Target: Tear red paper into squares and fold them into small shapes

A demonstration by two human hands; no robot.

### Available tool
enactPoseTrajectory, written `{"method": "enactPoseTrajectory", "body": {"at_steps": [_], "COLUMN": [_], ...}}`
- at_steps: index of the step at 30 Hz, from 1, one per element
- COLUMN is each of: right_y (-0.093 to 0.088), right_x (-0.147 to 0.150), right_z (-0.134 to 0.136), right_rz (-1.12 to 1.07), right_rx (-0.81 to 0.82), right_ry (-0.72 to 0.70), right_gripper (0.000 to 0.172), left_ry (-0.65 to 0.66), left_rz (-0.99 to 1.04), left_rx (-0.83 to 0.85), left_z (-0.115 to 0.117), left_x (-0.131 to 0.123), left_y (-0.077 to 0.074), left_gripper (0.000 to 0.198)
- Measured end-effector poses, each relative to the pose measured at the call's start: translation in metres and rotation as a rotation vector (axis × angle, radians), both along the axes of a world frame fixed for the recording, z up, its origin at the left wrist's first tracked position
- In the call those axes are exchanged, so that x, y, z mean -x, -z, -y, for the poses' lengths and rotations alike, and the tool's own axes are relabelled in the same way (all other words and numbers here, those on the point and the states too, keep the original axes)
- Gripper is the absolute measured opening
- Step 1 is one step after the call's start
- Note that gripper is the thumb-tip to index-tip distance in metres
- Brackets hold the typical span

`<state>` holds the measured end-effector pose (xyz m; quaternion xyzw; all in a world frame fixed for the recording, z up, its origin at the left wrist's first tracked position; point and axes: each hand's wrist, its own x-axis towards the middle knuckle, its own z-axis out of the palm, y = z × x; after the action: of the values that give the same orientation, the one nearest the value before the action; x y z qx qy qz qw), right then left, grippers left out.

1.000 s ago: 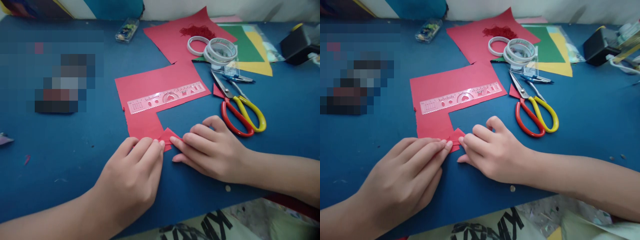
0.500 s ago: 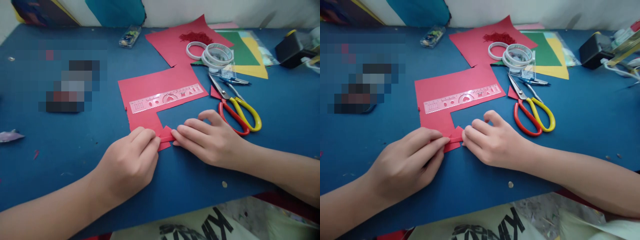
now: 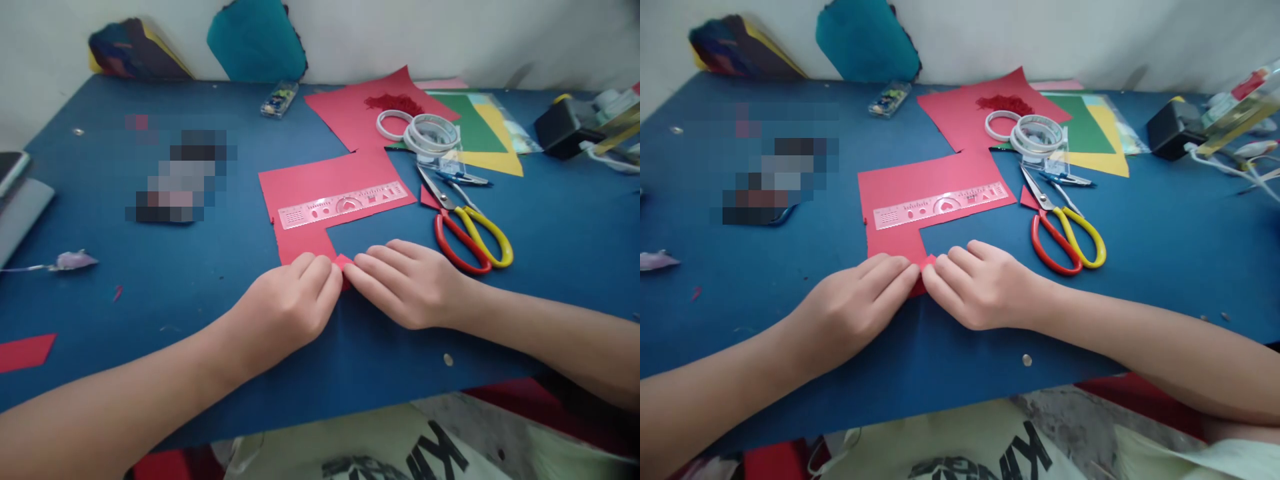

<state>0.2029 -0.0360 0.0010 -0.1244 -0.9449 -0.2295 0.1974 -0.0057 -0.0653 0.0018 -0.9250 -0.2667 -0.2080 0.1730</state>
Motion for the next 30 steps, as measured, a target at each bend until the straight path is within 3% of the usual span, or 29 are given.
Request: {"method": "enactPoseTrajectory", "body": {"at_steps": [3, 6, 10, 13, 16, 18, 24, 30], "right_y": [0.000, -0.007, -0.013, -0.011, -0.005, -0.002, 0.003, 0.006], "right_x": [0.002, 0.012, 0.025, 0.026, 0.023, 0.022, 0.021, 0.012], "right_z": [-0.004, -0.007, -0.007, -0.006, -0.005, -0.003, -0.003, -0.013], "right_rz": [-0.162, -0.330, -0.595, -0.714, -0.743, -0.741, -0.650, -0.368], "right_rx": [0.133, 0.272, 0.460, 0.739, 1.033, 1.088, 0.934, 0.385], "right_ry": [-0.014, -0.032, 0.055, 0.226, 0.299, 0.294, 0.201, -0.057], "right_gripper": [0.013, 0.012, 0.023, 0.024, 0.018, 0.014, 0.009, 0.020], "left_ry": [-0.009, -0.106, -0.239, -0.274, -0.296, -0.284, -0.301, -0.292], "left_rz": [0.080, 0.295, 0.722, 0.937, 0.987, 0.976, 0.946, 0.956], "left_rx": [-0.034, 0.103, 0.669, 1.106, 1.302, 1.358, 1.433, 1.490], "left_z": [0.001, 0.001, 0.000, 0.000, -0.001, -0.002, -0.006, -0.008], "left_x": [0.004, 0.007, 0.006, 0.003, 0.000, -0.001, -0.002, 0.001], "left_y": [0.000, 0.002, -0.004, -0.011, -0.014, -0.013, -0.013, -0.016], "left_gripper": [0.018, 0.012, 0.009, 0.007, 0.009, 0.010, 0.011, 0.015]}}
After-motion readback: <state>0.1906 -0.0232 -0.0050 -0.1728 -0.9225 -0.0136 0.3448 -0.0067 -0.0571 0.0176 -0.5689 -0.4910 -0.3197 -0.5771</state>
